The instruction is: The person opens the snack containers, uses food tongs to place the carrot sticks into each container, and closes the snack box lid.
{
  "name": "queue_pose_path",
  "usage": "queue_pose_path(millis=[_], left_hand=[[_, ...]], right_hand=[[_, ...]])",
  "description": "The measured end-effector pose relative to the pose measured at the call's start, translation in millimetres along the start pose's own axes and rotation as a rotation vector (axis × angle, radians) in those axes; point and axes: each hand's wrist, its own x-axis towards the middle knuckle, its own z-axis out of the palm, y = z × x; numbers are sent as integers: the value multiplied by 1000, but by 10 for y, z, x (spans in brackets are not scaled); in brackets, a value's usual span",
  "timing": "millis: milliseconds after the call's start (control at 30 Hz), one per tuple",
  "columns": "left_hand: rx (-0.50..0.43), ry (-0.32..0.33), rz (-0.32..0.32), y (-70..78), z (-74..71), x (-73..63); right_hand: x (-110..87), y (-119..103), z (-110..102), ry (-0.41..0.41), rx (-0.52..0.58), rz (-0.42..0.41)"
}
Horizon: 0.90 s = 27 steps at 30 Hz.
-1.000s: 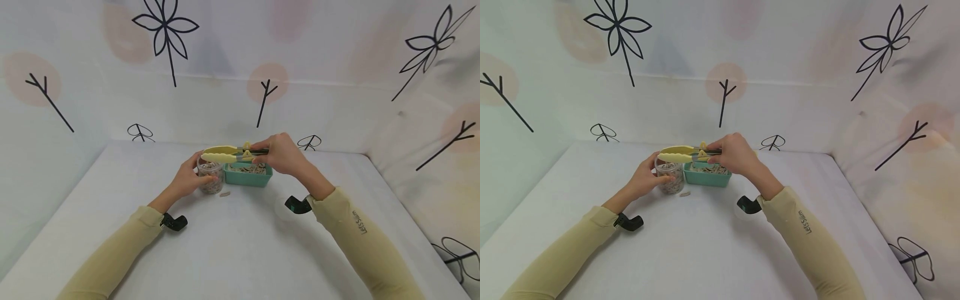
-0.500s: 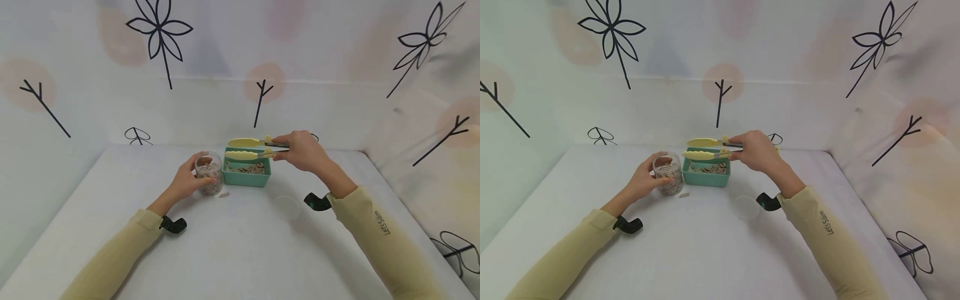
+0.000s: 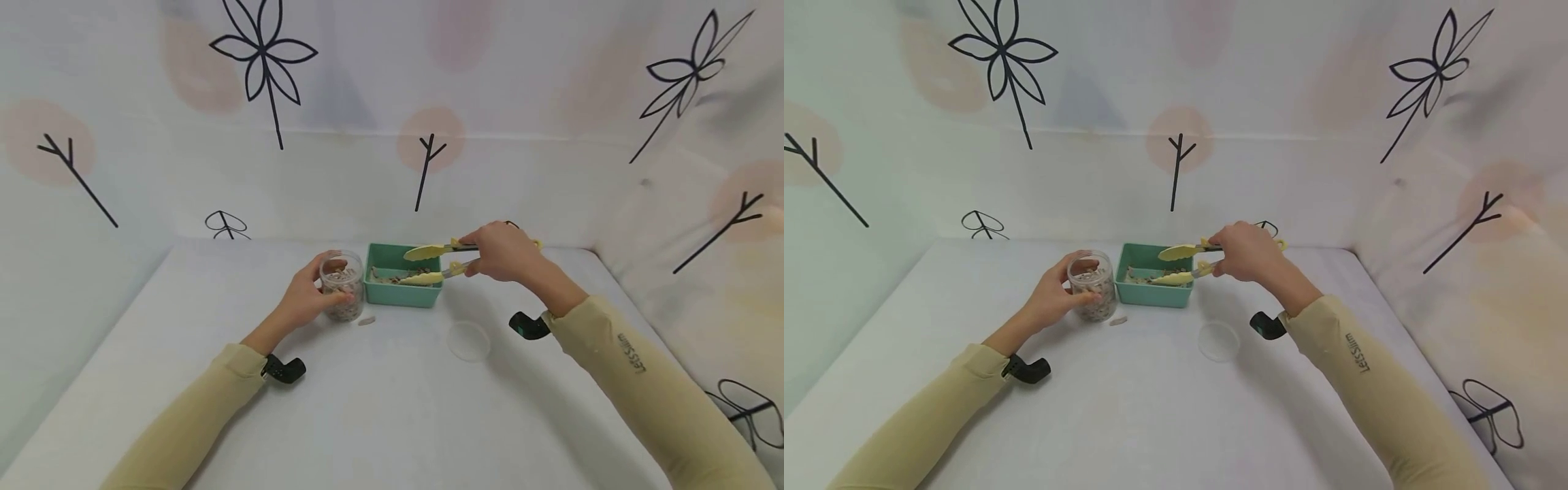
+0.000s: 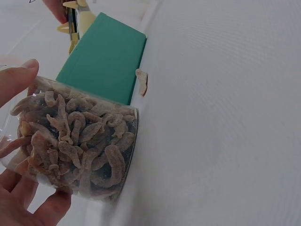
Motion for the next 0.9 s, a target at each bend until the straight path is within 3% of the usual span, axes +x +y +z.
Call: queue_pose_path(millis=[333, 467, 667, 900], left_hand=[[6, -3, -3, -8, 22, -7], [12, -7, 0, -7, 22, -7], [22, -3, -12, -5, 10, 6], [6, -8, -22, -17, 10, 11]], right_hand=[[147, -255, -275, -140, -232, -7], [219, -386, -335, -152, -303, -25], [316, -484, -278, -174, -318, -46], [397, -425, -181, -204, -241, -5]])
